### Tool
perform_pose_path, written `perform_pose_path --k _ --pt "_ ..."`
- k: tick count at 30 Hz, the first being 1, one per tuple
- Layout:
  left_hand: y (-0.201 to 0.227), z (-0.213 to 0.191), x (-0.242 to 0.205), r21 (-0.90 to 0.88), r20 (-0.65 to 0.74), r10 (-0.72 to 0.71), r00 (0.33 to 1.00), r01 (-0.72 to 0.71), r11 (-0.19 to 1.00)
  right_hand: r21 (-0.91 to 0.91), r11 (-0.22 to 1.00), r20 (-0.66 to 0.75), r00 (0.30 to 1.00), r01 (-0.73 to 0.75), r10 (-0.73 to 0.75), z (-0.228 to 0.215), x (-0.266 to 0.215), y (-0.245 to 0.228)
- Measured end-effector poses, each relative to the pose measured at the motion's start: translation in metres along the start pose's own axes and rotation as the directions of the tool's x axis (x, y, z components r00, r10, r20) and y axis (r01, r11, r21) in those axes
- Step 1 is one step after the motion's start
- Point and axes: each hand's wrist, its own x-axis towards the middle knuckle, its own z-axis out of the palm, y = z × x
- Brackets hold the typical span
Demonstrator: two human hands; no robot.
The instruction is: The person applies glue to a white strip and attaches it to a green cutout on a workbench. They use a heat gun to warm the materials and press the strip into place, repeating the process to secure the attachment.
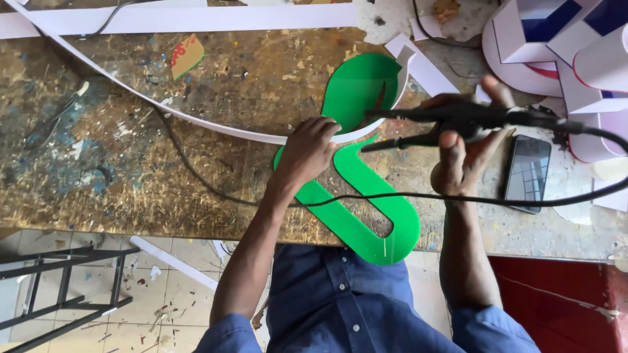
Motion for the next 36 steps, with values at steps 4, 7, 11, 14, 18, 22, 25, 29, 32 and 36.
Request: perform_pose_path --k 4,7,11,14,18,22,25,29,32,36 --pt "-0.037 0.068 0.002 0.120 0.216 -0.048 0.975 0.023 0.993 -0.155 0.988 0.078 0.996 -0.023 0.035 -0.014 -0.017 0.032" --pt "-0.020 0.052 0.009 0.129 0.201 -0.036 0.979 0.010 0.992 -0.178 0.976 0.140 0.979 -0.122 0.148 -0.030 -0.028 0.055" --pt "-0.015 0.055 0.022 0.164 0.287 -0.110 0.951 0.065 0.984 -0.251 0.935 0.304 0.897 -0.249 0.321 -0.046 -0.003 0.050" --pt "-0.009 0.049 0.025 0.179 0.322 -0.125 0.939 0.069 0.981 -0.289 0.890 0.427 0.784 -0.353 0.450 -0.054 0.019 0.028" --pt "0.000 0.039 0.025 0.236 0.294 -0.104 0.950 0.033 0.971 -0.029 0.823 0.402 0.748 -0.567 0.529 -0.061 0.022 0.025" --pt "0.001 0.037 0.024 0.210 0.314 -0.144 0.939 0.079 0.974 -0.096 0.932 0.150 0.920 -0.350 0.361 -0.056 0.023 0.041" --pt "-0.001 0.023 0.030 -0.040 0.372 -0.187 0.909 0.217 0.975 -0.036 0.931 0.112 0.924 -0.364 0.366 -0.046 0.018 0.060" --pt "-0.004 0.016 0.031 -0.179 0.310 -0.176 0.934 0.240 0.954 0.025 0.956 0.007 0.957 -0.292 0.291 -0.009 -0.004 0.100" --pt "-0.005 0.008 0.034 -0.282 0.277 -0.163 0.947 0.243 0.928 -0.024 0.953 0.013 0.953 -0.301 0.301 0.025 -0.002 0.099" --pt "-0.007 -0.001 0.036 -0.376 0.288 -0.169 0.942 0.274 0.885 -0.056 0.922 -0.004 0.924 -0.382 0.383 0.051 0.007 0.086"
